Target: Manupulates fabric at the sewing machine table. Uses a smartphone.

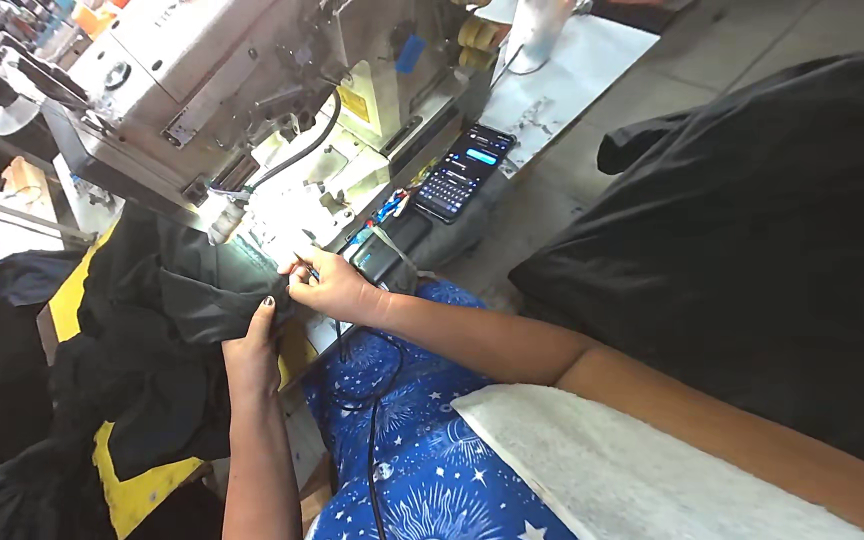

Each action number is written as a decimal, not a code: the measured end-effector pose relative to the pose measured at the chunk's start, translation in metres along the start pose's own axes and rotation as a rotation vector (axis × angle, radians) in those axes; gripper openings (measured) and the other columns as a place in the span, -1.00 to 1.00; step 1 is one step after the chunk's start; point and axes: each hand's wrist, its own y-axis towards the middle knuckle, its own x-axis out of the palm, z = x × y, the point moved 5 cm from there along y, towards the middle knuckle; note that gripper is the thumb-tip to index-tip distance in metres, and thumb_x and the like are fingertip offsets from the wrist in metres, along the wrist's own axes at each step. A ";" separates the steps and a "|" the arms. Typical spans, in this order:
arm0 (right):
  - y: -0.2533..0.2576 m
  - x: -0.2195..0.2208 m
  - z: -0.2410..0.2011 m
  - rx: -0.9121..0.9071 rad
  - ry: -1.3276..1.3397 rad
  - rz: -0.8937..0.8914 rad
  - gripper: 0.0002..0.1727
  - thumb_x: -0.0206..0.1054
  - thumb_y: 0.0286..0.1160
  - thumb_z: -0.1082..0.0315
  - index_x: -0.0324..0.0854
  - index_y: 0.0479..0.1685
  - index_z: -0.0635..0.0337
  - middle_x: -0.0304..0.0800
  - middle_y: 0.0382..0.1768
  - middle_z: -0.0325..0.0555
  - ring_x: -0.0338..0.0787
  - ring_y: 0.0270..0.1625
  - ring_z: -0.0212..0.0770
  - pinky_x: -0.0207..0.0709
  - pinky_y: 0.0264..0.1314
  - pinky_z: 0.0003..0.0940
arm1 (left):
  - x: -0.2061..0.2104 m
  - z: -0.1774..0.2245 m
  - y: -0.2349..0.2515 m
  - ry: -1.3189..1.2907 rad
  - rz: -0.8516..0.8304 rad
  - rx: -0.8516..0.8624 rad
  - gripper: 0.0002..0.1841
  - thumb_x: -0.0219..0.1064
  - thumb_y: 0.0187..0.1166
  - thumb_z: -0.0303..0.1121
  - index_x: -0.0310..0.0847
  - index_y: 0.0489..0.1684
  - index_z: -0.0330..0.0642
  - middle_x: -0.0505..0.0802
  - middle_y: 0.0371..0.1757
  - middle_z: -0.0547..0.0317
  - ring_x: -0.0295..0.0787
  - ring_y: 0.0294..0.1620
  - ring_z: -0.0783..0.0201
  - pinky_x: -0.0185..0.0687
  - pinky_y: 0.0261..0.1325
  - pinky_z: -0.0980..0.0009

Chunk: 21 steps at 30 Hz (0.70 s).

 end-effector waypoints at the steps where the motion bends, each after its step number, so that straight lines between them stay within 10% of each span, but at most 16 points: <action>1: -0.001 0.000 0.001 0.001 -0.001 0.000 -0.73 0.30 0.42 0.53 0.68 0.08 0.22 0.68 -0.30 -0.15 0.54 -0.38 -0.33 0.45 -0.33 -0.33 | -0.001 -0.001 0.000 0.003 0.008 -0.004 -0.82 0.31 0.63 -0.49 0.58 0.10 -0.26 0.86 -0.21 0.09 0.84 -0.25 0.29 0.81 -0.19 0.37; 6: -0.014 -0.018 0.009 -0.072 0.032 -0.017 -0.79 0.20 0.67 0.39 0.65 0.09 0.28 0.75 -0.19 -0.06 0.72 -0.24 -0.27 0.64 -0.14 -0.26 | -0.003 0.000 0.002 0.028 0.009 0.022 -0.80 0.34 0.61 -0.48 0.57 0.12 -0.24 0.86 -0.20 0.13 0.84 -0.26 0.31 0.82 -0.20 0.39; 10: -0.044 -0.057 0.028 0.059 -0.088 -0.005 -0.62 -0.07 0.89 0.22 0.63 0.14 0.25 0.74 -0.32 -0.09 0.59 -0.44 -0.32 0.50 -0.37 -0.33 | -0.006 -0.006 0.005 0.044 0.016 0.037 -0.75 0.39 0.58 -0.47 0.57 0.15 -0.24 0.86 -0.16 0.14 0.85 -0.19 0.31 0.83 -0.14 0.37; 14: -0.062 -0.087 0.038 0.207 -0.238 0.043 -0.67 0.03 0.88 0.22 0.68 0.05 0.22 0.80 -0.25 -0.11 0.76 -0.20 -0.30 0.63 -0.04 -0.24 | -0.005 -0.016 0.009 0.031 -0.011 0.052 -0.77 0.41 0.56 -0.49 0.61 0.11 -0.25 0.87 -0.19 0.14 0.85 -0.20 0.31 0.82 -0.14 0.37; 21: -0.055 -0.088 0.003 -0.025 -0.277 0.067 -0.82 0.27 0.66 0.34 0.72 0.03 0.21 0.77 -0.13 -0.14 0.74 -0.12 -0.35 0.66 -0.02 -0.37 | -0.011 -0.017 0.004 0.099 -0.151 0.054 -0.58 0.52 0.47 -0.31 0.55 0.22 -0.29 0.87 -0.10 0.17 0.85 -0.11 0.33 0.83 0.00 0.36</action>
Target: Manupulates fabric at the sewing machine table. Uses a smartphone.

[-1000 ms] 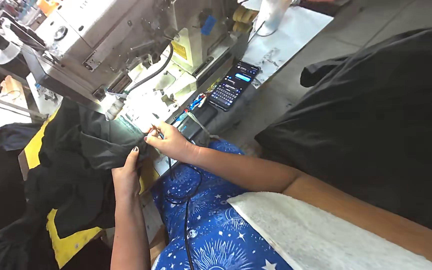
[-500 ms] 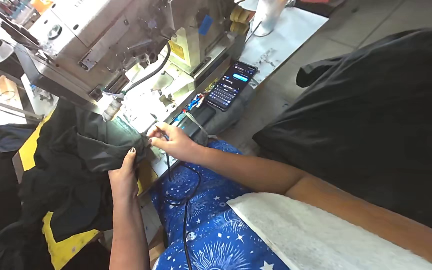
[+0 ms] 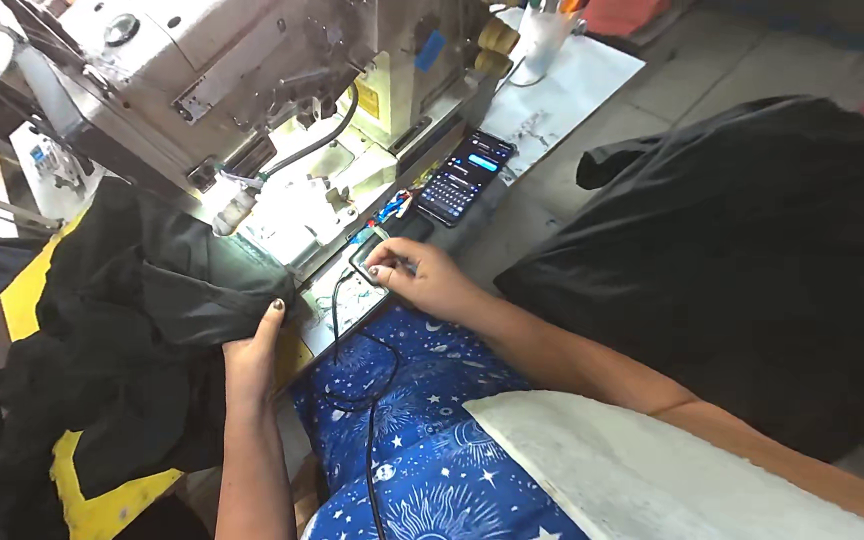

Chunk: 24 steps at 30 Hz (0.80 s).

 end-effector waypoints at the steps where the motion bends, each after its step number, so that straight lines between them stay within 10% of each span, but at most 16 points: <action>1: 0.001 -0.012 0.002 0.016 0.003 0.054 -0.79 0.27 0.63 0.34 0.72 0.05 0.24 0.79 -0.05 -0.08 0.75 -0.05 -0.30 0.65 0.04 -0.29 | -0.002 -0.003 -0.005 0.091 -0.099 -0.020 -0.50 0.57 0.41 -0.21 0.56 0.20 -0.32 0.88 -0.11 0.23 0.85 -0.09 0.40 0.82 0.06 0.40; 4: -0.003 -0.065 0.025 0.139 0.012 0.289 -0.72 0.26 0.64 0.35 0.65 0.18 0.29 0.78 0.12 -0.03 0.76 0.08 -0.30 0.66 0.17 -0.25 | -0.010 -0.019 -0.019 0.380 -0.514 -0.080 -0.55 0.50 0.42 -0.05 0.76 0.09 -0.23 0.82 -0.25 0.43 0.70 -0.23 0.60 0.67 -0.07 0.56; 7: -0.019 -0.118 0.056 0.300 0.039 0.561 -0.72 0.21 0.68 0.31 0.59 0.22 0.25 0.68 -0.04 -0.17 0.51 -0.33 -0.48 0.42 -0.28 -0.49 | -0.013 -0.023 -0.029 0.373 -0.646 -0.007 -0.74 0.44 0.52 -0.13 0.80 -0.07 -0.11 0.74 -0.42 0.52 0.59 -0.42 0.64 0.54 -0.32 0.65; 10: -0.033 -0.137 0.077 0.413 0.106 0.686 -0.72 0.15 0.72 0.26 0.60 0.21 0.19 0.68 -0.17 -0.27 0.38 -0.53 -0.55 0.26 -0.49 -0.60 | 0.017 0.006 -0.029 0.226 -0.741 0.136 -0.78 0.26 0.71 -0.25 0.79 -0.05 -0.17 0.83 -0.20 0.42 0.70 -0.22 0.61 0.65 -0.11 0.61; 19: -0.018 -0.115 0.099 0.586 0.244 0.638 -0.48 0.10 0.79 0.17 0.30 0.65 0.15 0.62 -0.07 -0.16 0.33 -0.49 -0.46 0.23 -0.49 -0.50 | 0.221 0.034 0.061 0.712 -0.693 0.341 -0.62 0.01 0.81 -0.41 0.69 0.37 -0.25 0.78 0.36 -0.15 0.68 0.46 -0.04 0.49 0.54 -0.07; 24: -0.018 -0.114 0.101 0.617 0.293 0.657 -0.51 0.09 0.80 0.20 0.33 0.64 0.11 0.62 -0.09 -0.17 0.32 -0.51 -0.46 0.20 -0.51 -0.51 | 0.276 0.023 0.091 1.023 -0.687 0.202 -0.57 0.14 0.68 -0.44 0.54 0.52 -0.15 0.71 0.44 -0.17 0.68 0.45 -0.17 0.59 0.37 -0.24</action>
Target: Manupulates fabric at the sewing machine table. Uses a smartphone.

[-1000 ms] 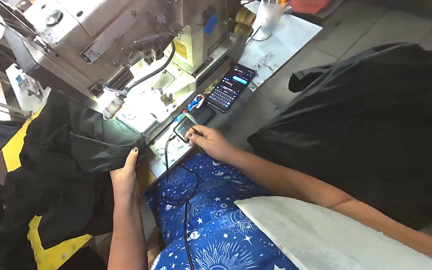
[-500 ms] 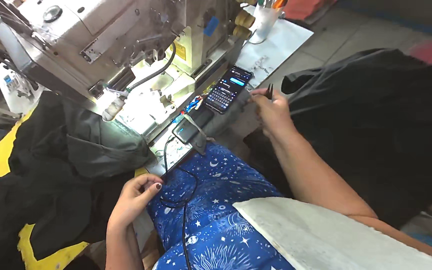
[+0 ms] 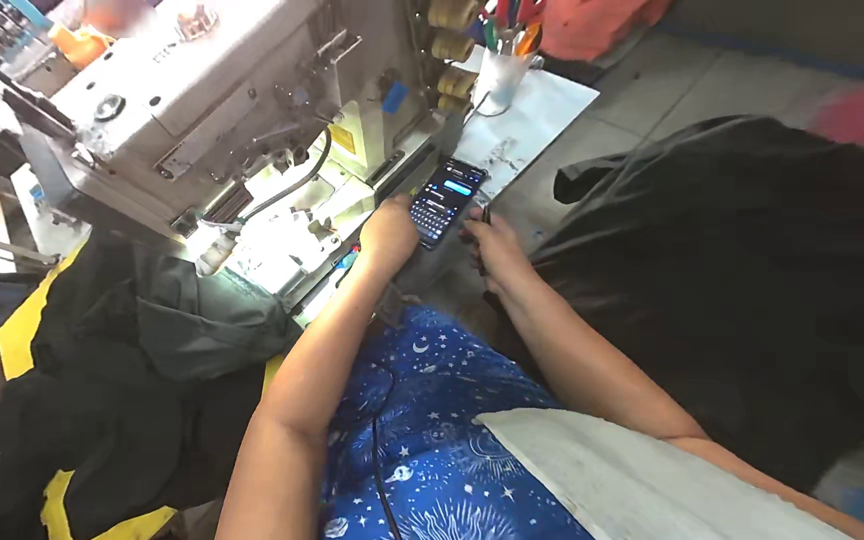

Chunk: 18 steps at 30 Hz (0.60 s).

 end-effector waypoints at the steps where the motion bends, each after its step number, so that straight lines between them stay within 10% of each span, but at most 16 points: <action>1: -0.001 -0.001 0.000 0.009 0.002 -0.001 -0.54 0.09 0.80 0.20 0.34 0.60 0.09 0.62 -0.08 -0.18 0.33 -0.50 -0.46 0.20 -0.50 -0.51 | 0.002 0.000 0.005 0.030 -0.021 -0.045 -0.57 0.16 0.66 -0.42 0.53 0.52 -0.15 0.75 0.39 -0.20 0.71 0.39 -0.22 0.62 0.29 -0.30; 12: 0.006 -0.019 0.021 0.043 0.100 0.027 -0.68 0.00 0.88 0.12 0.53 0.10 0.16 0.44 -0.40 -0.32 0.28 -0.62 -0.52 0.19 -0.61 -0.61 | 0.013 0.019 0.007 0.036 -0.195 -0.072 -0.62 0.19 0.65 -0.30 0.66 0.39 -0.06 0.81 0.27 -0.17 0.73 0.34 -0.22 0.58 0.24 -0.36; 18: 0.016 -0.025 0.037 0.104 0.225 0.000 -0.67 0.01 0.89 0.05 0.48 0.24 0.06 0.44 -0.50 -0.36 0.36 -0.64 -0.50 0.25 -0.62 -0.61 | 0.021 0.024 0.008 -0.089 -0.179 -0.077 -0.64 0.22 0.60 -0.38 0.68 0.32 -0.18 0.82 0.22 -0.21 0.73 0.32 -0.19 0.57 0.31 -0.28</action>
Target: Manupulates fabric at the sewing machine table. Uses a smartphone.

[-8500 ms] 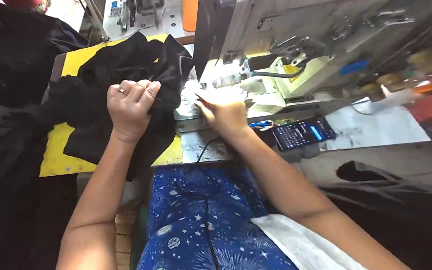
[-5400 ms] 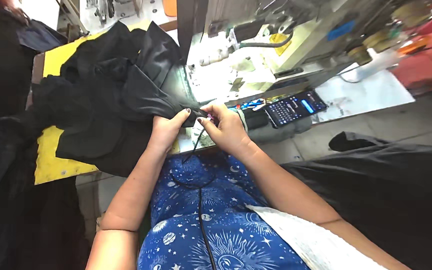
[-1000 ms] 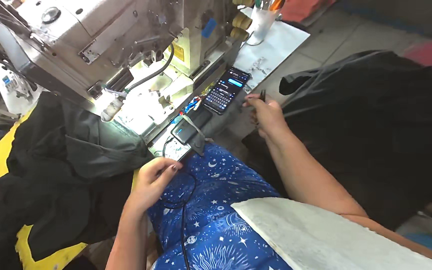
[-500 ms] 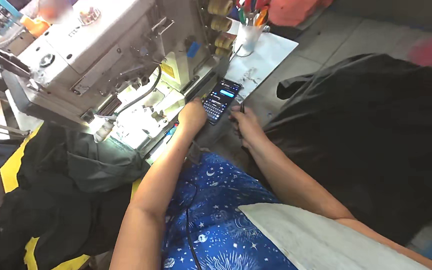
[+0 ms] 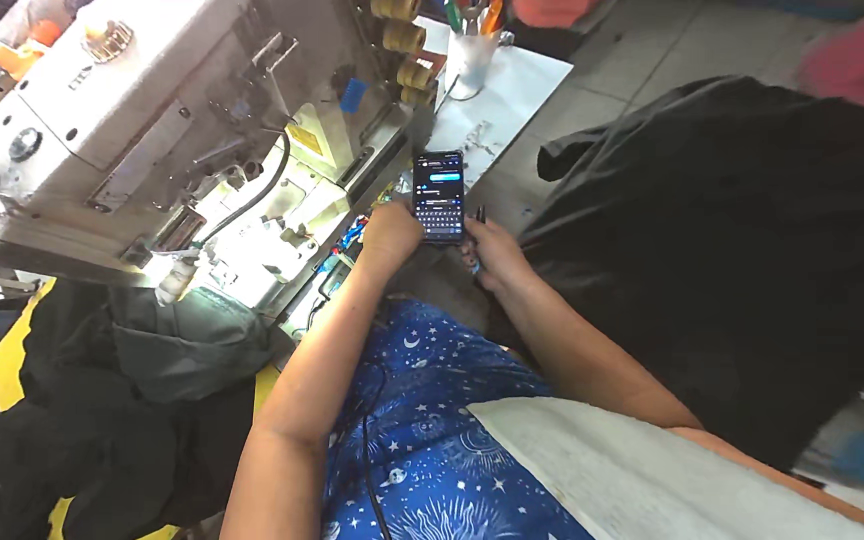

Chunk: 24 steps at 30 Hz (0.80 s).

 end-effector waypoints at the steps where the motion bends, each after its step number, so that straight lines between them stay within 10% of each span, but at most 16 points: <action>1: 0.001 0.000 0.000 -0.008 -0.002 -0.001 -0.67 0.01 0.89 0.05 0.46 0.28 0.07 0.46 -0.46 -0.35 0.37 -0.62 -0.50 0.26 -0.60 -0.60 | 0.001 0.000 0.000 -0.009 0.003 -0.004 -0.65 0.22 0.60 -0.38 0.69 0.30 -0.19 0.82 0.22 -0.21 0.73 0.33 -0.19 0.57 0.32 -0.27; 13: 0.002 -0.017 -0.013 -0.212 -0.007 -0.046 -0.73 0.02 0.89 0.18 0.52 0.20 0.12 0.58 -0.39 -0.36 0.36 -0.62 -0.57 0.26 -0.59 -0.68 | 0.018 0.004 0.006 -0.506 -0.154 -0.096 -0.69 0.05 0.84 -0.36 0.56 0.38 -0.24 0.77 -0.13 0.01 0.64 -0.43 0.34 0.60 -0.33 0.42; 24: -0.002 -0.022 -0.027 -0.283 -0.070 -0.030 -0.76 0.14 0.64 0.33 0.64 0.11 0.15 0.57 -0.44 -0.39 0.37 -0.59 -0.56 0.25 -0.56 -0.66 | 0.032 0.001 0.016 -0.446 -0.038 0.092 -0.73 0.00 0.84 -0.42 0.54 0.22 -0.38 0.73 -0.18 -0.09 0.66 -0.39 0.18 0.65 -0.23 0.23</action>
